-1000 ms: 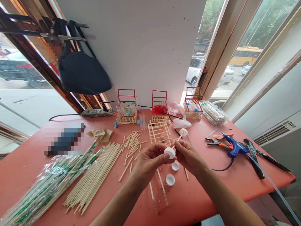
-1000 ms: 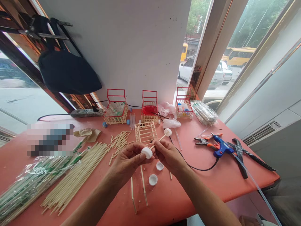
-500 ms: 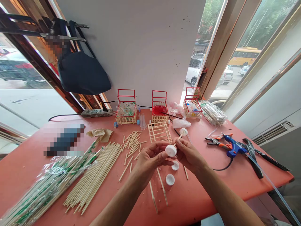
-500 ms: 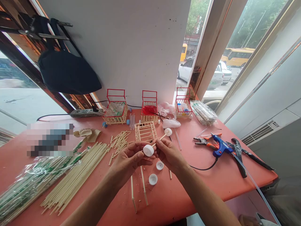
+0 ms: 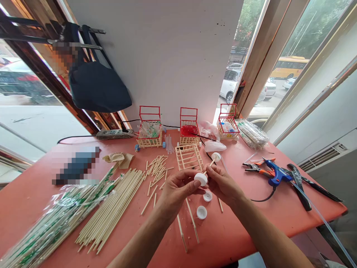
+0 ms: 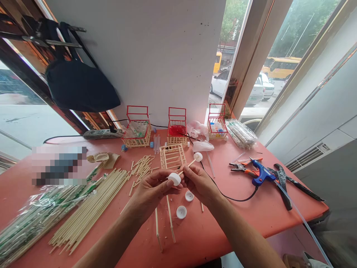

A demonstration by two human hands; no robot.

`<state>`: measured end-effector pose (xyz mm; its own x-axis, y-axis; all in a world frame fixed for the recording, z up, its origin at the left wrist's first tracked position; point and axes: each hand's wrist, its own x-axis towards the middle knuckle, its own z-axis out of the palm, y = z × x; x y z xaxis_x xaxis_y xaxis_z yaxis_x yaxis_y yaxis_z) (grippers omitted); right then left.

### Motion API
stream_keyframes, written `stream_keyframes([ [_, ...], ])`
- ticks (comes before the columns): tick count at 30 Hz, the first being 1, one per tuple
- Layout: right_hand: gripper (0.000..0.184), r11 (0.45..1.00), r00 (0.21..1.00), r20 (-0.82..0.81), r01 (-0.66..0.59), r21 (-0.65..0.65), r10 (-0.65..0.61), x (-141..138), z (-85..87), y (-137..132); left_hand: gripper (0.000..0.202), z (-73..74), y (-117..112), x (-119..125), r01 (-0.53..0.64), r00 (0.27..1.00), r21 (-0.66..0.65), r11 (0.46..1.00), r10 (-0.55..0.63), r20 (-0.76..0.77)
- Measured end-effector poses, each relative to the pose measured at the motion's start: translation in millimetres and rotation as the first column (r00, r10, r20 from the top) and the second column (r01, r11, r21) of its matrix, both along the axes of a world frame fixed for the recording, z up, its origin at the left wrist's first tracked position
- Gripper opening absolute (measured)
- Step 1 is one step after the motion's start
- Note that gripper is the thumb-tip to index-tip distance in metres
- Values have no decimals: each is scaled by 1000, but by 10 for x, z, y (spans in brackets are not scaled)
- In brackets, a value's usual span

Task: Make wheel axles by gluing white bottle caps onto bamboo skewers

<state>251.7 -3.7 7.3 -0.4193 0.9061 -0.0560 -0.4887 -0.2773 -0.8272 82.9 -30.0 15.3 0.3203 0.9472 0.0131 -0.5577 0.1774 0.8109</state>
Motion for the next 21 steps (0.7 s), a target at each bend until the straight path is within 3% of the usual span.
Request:
stream_keyframes([
  [10,41,999,999,41,33,4,-34,20,-1,-4,31,-27,17,-37,20,1000,-17,1000,-20,4],
  [15,39,994,993,63,98,48,-101,47,23,17,37,-72,53,-95,17,999,21,1000,-17,-34],
  [21,40,981,979,136,135,141,-154,36,16,2,39,-91,72,-103,4,1000,-45,999,-5,-23],
])
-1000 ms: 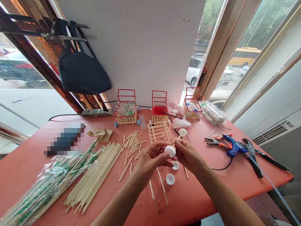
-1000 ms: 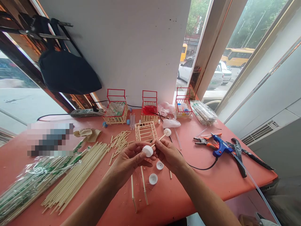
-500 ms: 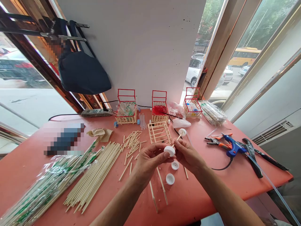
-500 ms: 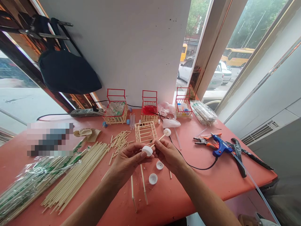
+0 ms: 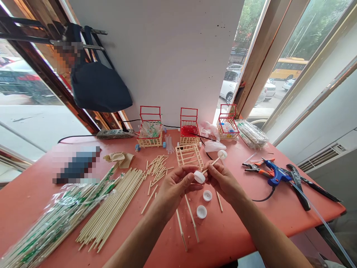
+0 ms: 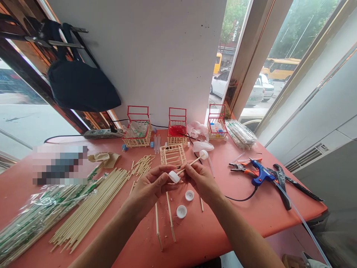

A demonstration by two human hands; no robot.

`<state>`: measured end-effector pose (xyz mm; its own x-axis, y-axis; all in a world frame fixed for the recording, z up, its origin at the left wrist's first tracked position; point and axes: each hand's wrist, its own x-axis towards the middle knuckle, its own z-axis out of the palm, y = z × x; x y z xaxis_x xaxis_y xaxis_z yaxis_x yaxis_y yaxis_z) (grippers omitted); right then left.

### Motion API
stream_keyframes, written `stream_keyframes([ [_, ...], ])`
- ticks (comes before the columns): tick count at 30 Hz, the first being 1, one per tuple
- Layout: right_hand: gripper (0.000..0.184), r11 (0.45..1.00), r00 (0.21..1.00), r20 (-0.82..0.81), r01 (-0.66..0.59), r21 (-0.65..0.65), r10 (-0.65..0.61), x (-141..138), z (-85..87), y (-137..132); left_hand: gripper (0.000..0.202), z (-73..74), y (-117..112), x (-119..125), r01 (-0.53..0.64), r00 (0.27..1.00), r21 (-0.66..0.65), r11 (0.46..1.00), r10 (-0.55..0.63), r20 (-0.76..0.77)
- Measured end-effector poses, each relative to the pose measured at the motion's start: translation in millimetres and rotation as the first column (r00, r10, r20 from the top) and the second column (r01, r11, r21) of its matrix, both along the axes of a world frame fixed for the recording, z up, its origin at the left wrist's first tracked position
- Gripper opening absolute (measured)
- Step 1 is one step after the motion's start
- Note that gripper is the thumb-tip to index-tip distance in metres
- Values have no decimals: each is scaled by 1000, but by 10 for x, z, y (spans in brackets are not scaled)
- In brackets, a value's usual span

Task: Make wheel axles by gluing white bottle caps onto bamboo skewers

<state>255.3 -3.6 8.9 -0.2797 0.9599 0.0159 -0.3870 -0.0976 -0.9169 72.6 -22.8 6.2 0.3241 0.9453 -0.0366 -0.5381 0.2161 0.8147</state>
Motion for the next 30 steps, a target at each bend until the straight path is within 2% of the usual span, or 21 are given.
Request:
stream_keyframes([
  [3,37,996,997,60,44,73,-49,1,-15,-11,44,34,-18,13,-12,1000,-22,1000,11,-13],
  [7,30,982,986,130,86,170,-109,9,9,-26,44,67,-36,30,-91,992,-14,996,89,-90],
  [13,30,933,942,253,129,337,-222,-1,96,-71,42,56,-19,14,-66,993,25,998,68,-91],
  [21,29,932,945,251,113,346,-208,1,108,-85,42,59,-19,8,-62,994,33,998,64,-91],
  [26,28,924,939,238,154,350,-247,11,98,-97,48,80,-28,8,-93,992,51,994,97,-81],
  [30,28,936,950,203,168,309,-238,23,47,-80,42,79,-8,0,-104,993,58,993,107,-57],
])
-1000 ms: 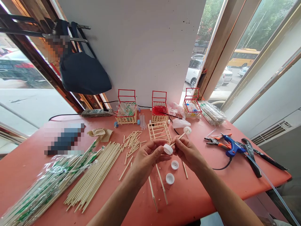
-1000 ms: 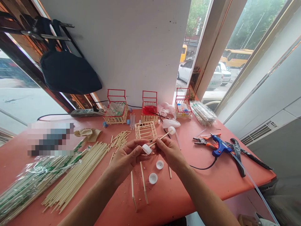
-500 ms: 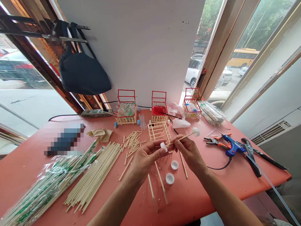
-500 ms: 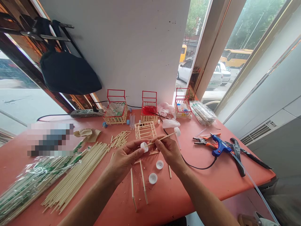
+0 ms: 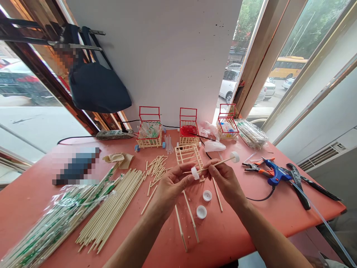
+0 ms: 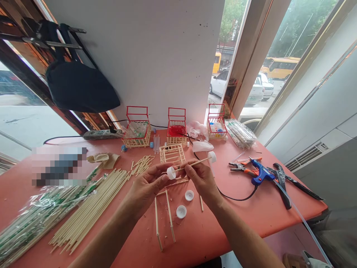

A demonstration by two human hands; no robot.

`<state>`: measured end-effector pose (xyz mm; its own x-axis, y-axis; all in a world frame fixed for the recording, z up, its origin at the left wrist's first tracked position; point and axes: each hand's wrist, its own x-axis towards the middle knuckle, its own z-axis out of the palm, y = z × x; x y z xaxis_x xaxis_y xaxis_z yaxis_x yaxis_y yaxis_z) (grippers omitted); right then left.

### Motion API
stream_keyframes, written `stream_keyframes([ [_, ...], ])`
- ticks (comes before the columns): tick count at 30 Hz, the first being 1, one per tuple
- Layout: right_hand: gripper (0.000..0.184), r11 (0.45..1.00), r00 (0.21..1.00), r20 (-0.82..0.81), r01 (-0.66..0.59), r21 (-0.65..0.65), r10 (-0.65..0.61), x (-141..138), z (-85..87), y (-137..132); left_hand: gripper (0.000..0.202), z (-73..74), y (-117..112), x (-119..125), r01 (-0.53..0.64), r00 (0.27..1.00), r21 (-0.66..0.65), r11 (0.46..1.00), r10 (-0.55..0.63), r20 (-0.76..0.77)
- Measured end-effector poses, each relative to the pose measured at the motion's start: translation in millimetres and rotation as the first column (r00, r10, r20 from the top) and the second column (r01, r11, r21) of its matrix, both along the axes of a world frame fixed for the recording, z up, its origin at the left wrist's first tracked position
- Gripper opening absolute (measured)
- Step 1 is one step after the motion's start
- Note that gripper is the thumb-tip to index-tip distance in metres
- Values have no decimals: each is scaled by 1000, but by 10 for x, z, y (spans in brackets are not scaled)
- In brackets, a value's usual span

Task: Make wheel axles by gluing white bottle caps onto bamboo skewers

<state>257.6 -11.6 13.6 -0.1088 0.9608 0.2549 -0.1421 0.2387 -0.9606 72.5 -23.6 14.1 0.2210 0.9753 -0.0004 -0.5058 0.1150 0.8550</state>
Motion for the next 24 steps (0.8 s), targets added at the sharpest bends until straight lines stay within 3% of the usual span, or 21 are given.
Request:
stream_keyframes([
  [6,33,944,934,-324,-234,-235,151,-22,-35,38,36,-34,14,25,134,976,-48,990,-124,178],
  [13,37,887,890,-402,-350,-302,214,-84,-73,31,35,-63,-3,56,161,972,-68,985,-146,186],
  [24,34,872,869,-444,-378,-309,219,-80,-126,38,29,-20,-34,82,137,973,-43,990,-126,195],
])
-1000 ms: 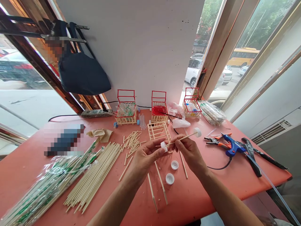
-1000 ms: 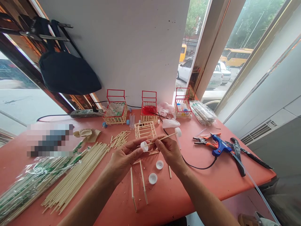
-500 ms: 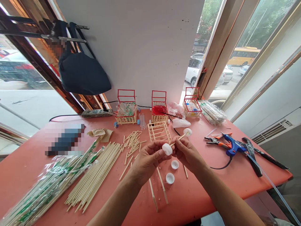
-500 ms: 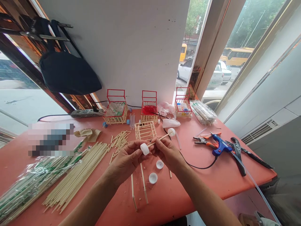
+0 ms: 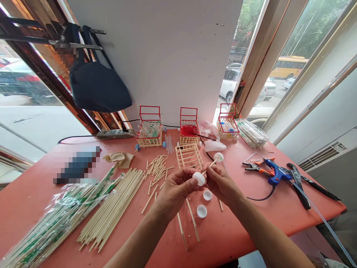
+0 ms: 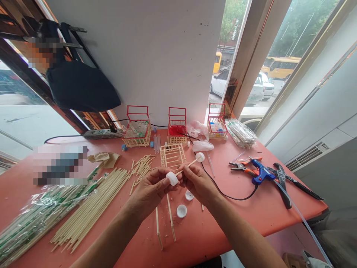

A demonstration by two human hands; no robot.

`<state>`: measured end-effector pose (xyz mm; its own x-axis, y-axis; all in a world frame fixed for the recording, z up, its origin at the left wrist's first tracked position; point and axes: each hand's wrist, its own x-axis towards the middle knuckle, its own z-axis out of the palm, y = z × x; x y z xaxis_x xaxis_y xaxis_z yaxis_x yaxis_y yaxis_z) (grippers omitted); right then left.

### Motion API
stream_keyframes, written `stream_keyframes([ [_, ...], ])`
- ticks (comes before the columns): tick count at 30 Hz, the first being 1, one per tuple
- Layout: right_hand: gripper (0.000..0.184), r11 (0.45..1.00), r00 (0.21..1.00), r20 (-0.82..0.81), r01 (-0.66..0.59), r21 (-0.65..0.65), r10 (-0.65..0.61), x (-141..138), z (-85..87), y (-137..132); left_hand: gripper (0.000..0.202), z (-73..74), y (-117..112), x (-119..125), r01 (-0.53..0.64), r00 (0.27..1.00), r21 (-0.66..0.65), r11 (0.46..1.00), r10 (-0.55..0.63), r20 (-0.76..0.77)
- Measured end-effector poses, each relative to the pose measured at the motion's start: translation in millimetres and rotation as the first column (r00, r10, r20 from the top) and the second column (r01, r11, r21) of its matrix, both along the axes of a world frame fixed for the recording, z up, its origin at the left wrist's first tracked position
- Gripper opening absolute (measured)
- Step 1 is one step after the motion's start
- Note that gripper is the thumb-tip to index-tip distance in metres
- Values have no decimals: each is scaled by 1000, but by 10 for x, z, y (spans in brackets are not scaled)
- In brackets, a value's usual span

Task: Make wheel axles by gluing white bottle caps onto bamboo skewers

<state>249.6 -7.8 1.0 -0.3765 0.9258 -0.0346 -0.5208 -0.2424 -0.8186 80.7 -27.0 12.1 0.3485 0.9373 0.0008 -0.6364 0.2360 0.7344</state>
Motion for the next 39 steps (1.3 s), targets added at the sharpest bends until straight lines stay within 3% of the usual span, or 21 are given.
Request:
stream_keyframes([
  [4,33,1000,1000,-4,-9,7,9,7,17,2,27,-1,1,-7,2,1000,6,1000,-1,-17],
  [8,30,999,999,-18,-32,31,33,34,54,9,39,17,15,-76,8,997,67,998,-3,-72],
  [12,29,988,990,-28,-139,70,141,83,62,-14,30,80,45,-203,-115,975,166,979,143,-169],
  [17,36,913,921,-37,-379,154,389,71,4,-121,23,135,81,-274,-227,903,335,915,326,-279],
  [22,41,822,831,-99,-511,252,547,-50,-76,-228,36,71,61,-173,-201,860,469,860,384,-336],
  [28,31,779,761,-209,-542,316,615,-131,-108,-269,35,-21,30,-54,-153,880,424,893,318,-353],
  [36,36,800,786,-184,-538,264,590,-138,-92,-272,29,12,4,-28,-121,916,342,932,237,-323],
  [39,39,824,828,-124,-506,257,547,-105,-91,-245,33,19,-6,-60,-159,885,364,918,296,-360],
])
